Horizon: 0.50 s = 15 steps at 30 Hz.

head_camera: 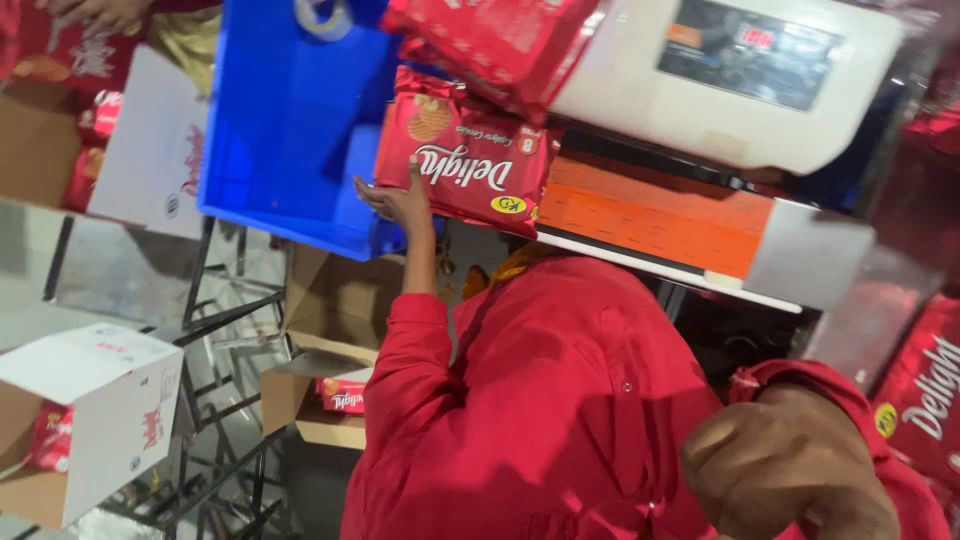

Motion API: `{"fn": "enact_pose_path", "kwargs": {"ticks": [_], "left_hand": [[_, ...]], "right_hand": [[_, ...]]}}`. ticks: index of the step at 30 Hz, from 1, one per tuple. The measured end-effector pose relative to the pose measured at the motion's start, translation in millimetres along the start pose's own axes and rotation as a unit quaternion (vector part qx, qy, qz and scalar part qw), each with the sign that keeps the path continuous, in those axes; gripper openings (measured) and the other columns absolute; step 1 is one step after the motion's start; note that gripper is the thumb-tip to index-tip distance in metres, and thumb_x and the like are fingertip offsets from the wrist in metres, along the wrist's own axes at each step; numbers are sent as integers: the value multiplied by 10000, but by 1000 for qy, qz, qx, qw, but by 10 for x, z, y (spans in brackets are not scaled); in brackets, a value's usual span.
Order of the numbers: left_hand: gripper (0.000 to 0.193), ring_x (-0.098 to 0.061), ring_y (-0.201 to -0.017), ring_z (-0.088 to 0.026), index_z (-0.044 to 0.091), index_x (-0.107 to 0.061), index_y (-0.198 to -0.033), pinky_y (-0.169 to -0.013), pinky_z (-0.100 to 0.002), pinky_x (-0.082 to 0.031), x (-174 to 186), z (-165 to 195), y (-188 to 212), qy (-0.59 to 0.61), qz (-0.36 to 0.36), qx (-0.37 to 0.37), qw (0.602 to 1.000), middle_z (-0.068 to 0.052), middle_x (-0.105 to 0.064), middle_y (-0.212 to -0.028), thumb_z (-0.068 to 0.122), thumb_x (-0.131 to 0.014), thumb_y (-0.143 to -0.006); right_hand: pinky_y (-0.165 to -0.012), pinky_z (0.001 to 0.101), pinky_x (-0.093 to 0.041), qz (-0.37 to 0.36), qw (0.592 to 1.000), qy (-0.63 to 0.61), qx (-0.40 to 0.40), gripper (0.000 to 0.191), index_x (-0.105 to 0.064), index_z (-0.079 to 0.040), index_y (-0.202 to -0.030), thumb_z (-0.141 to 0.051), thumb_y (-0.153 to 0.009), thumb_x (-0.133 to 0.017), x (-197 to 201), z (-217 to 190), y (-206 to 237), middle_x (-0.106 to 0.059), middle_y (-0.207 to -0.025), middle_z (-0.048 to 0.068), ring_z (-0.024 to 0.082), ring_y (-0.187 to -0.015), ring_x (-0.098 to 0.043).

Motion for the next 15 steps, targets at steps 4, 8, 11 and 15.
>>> {"fn": "enact_pose_path", "kwargs": {"ticks": [4, 8, 11, 15], "left_hand": [[1309, -120, -1558, -373, -47, 2, -1579, -1263, -478, -164, 68, -176, -248, 184, -52, 78, 978, -268, -63, -1661, 461, -918, -798], [1270, -294, -1465, -295, 13, -5, -1571, -1212, -444, -269, 89, -257, -459, 319, -66, 155, 933, -200, -204, -1609, 350, -917, -754], [1083, -482, -1353, -272, 17, -187, -1526, -1149, -421, -381, 35, -307, -647, 393, -119, 201, 889, -175, -450, -1513, 302, -892, -755], [734, -595, -1263, -250, -7, -507, -1442, -1104, -415, -457, -19, -384, -907, 427, -176, 214, 861, -141, -610, -1409, 249, -854, -849]], "right_hand": [[-633, 409, -394, -49, 994, -88, -29, 664, 130, -301, -1745, -267, -1190, -233, 0, 359, 36, -547, -880, 107, 284, -713, -530], [-646, 410, -381, -53, 992, -109, -37, 538, -29, -300, -1704, -340, -1197, -202, -14, 600, 97, -486, -835, 103, 297, -707, -523], [-635, 413, -388, -44, 990, -121, -50, 324, -288, -174, -1480, -336, -1207, -221, 4, 736, 64, -510, -832, 123, 305, -708, -535], [-570, 438, -382, -16, 988, -128, -79, 293, -375, -85, -1028, -277, -1236, -298, 48, 839, -104, -459, -774, 107, 299, -654, -489]]}}
Point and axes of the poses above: each hand's wrist, its own y-axis away from the middle knuckle, its own x-axis out of the back of the hand, z = x × y, the point moved 5 cm from there along -y, towards the middle knuckle
